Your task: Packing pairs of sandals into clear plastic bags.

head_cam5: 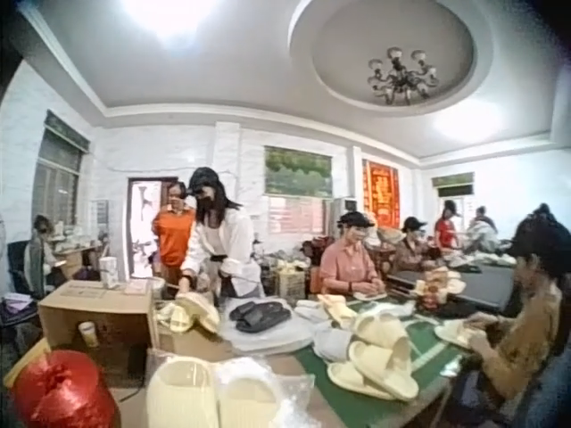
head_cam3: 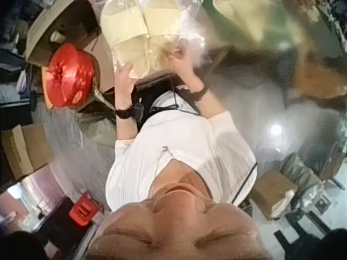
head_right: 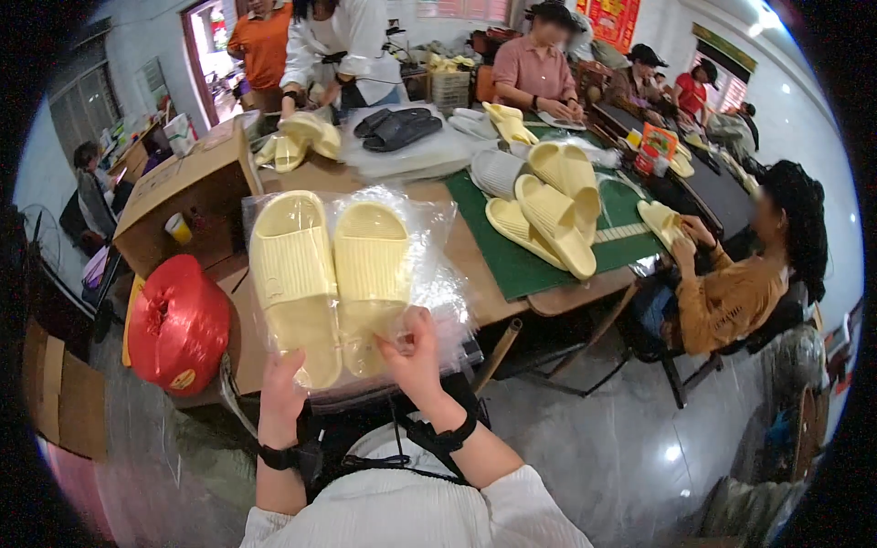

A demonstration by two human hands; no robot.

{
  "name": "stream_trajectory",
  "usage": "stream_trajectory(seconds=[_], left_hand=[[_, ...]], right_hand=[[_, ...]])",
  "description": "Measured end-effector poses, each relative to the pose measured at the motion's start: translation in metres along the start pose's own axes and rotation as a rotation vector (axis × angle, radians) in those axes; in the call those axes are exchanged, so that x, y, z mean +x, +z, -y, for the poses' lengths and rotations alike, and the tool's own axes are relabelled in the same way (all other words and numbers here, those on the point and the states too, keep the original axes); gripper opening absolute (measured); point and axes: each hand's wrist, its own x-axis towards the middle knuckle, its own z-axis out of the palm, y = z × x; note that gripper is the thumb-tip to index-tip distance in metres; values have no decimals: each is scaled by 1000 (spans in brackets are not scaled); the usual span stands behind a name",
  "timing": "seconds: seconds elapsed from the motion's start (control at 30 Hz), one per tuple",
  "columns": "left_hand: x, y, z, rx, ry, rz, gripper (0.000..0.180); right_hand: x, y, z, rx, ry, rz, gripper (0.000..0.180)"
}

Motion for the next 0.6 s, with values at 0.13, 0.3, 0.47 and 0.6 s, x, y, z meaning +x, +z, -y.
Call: stream_trajectory(seconds=[0.13,0.3,0.47,0.6], left_hand=[[2,-20,16,33,-25,176,59],[2,-20,20,-71,-132,88,54],[-3,-8,20,-79,-146,57,46],[-21,6,14,-58,-101,94,47]], right_hand=[[4,-2,33,-57,-140,51,37],[8,-9,54,-193,-178,46,30],[-3,10,28,-161,-205,-8,31],[-25,31,7,55,-100,7,33]])
